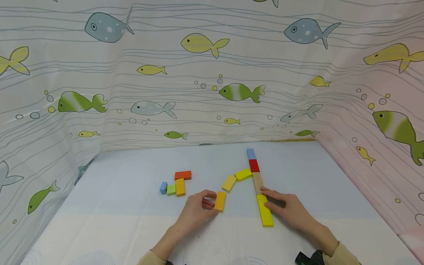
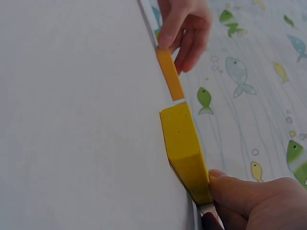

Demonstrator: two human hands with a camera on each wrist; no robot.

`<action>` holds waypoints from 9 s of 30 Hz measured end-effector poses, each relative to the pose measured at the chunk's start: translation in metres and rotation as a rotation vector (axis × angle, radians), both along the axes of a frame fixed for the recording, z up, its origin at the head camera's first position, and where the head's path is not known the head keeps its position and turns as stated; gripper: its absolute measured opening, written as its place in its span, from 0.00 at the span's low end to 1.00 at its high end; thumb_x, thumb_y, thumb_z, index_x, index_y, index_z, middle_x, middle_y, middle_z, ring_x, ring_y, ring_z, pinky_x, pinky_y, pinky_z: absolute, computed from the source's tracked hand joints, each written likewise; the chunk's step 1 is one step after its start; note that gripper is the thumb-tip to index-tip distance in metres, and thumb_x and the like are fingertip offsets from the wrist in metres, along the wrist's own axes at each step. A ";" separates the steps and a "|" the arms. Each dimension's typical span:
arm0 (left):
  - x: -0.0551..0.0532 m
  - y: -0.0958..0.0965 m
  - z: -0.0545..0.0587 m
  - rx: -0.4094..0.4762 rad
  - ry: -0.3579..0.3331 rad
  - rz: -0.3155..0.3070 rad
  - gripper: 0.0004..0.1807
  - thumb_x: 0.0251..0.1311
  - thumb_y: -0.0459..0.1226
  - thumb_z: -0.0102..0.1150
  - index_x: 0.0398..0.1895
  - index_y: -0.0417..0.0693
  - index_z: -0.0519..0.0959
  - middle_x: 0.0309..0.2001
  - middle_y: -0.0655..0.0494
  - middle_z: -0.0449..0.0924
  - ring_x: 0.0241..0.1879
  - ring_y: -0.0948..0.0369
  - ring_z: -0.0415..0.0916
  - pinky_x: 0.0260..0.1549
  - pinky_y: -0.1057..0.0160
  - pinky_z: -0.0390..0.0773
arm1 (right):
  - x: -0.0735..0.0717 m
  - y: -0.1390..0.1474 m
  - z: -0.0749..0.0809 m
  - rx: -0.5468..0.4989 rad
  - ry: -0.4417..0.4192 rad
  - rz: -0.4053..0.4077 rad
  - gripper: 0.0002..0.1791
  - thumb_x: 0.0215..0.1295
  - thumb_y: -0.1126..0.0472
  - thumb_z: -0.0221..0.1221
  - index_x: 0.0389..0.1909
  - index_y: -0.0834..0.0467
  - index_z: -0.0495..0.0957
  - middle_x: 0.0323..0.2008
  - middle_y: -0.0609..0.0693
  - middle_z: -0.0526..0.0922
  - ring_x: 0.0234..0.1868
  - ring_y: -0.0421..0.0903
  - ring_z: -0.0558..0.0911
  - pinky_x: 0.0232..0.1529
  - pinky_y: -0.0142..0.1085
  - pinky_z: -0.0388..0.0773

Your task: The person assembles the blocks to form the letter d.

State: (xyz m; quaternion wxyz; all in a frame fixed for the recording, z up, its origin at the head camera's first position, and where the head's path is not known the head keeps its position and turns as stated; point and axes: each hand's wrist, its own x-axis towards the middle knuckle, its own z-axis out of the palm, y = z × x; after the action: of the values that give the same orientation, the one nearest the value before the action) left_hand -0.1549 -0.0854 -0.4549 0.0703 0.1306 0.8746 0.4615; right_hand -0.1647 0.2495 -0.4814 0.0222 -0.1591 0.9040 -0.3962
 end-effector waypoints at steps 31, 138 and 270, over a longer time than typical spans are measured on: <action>0.001 0.006 -0.003 0.069 -0.046 -0.016 0.22 0.61 0.34 0.67 0.59 0.44 0.76 0.54 0.52 0.82 0.42 0.62 0.82 0.45 0.66 0.85 | 0.000 0.001 -0.001 -0.013 0.002 0.008 0.26 0.67 0.44 0.62 0.66 0.40 0.75 0.66 0.35 0.75 0.70 0.47 0.71 0.65 0.51 0.72; -0.039 -0.089 0.003 0.117 0.049 0.370 0.25 0.61 0.32 0.65 0.62 0.38 0.74 0.62 0.43 0.76 0.64 0.48 0.73 0.61 0.59 0.75 | -0.001 0.000 -0.002 0.008 0.000 -0.012 0.27 0.66 0.44 0.63 0.66 0.39 0.75 0.65 0.34 0.75 0.70 0.47 0.72 0.66 0.51 0.72; 0.028 -0.018 0.000 -0.089 -0.003 -0.141 0.37 0.48 0.47 0.78 0.63 0.52 0.73 0.57 0.65 0.78 0.56 0.63 0.75 0.62 0.57 0.76 | 0.000 0.000 -0.001 -0.007 0.001 -0.005 0.27 0.68 0.45 0.62 0.66 0.43 0.75 0.66 0.41 0.76 0.70 0.55 0.72 0.65 0.57 0.72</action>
State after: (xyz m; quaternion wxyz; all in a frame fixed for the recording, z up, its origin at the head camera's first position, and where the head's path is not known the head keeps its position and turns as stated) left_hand -0.1265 -0.1029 -0.4550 0.1099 0.1879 0.8828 0.4162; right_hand -0.1647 0.2494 -0.4829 0.0202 -0.1571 0.9031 -0.3992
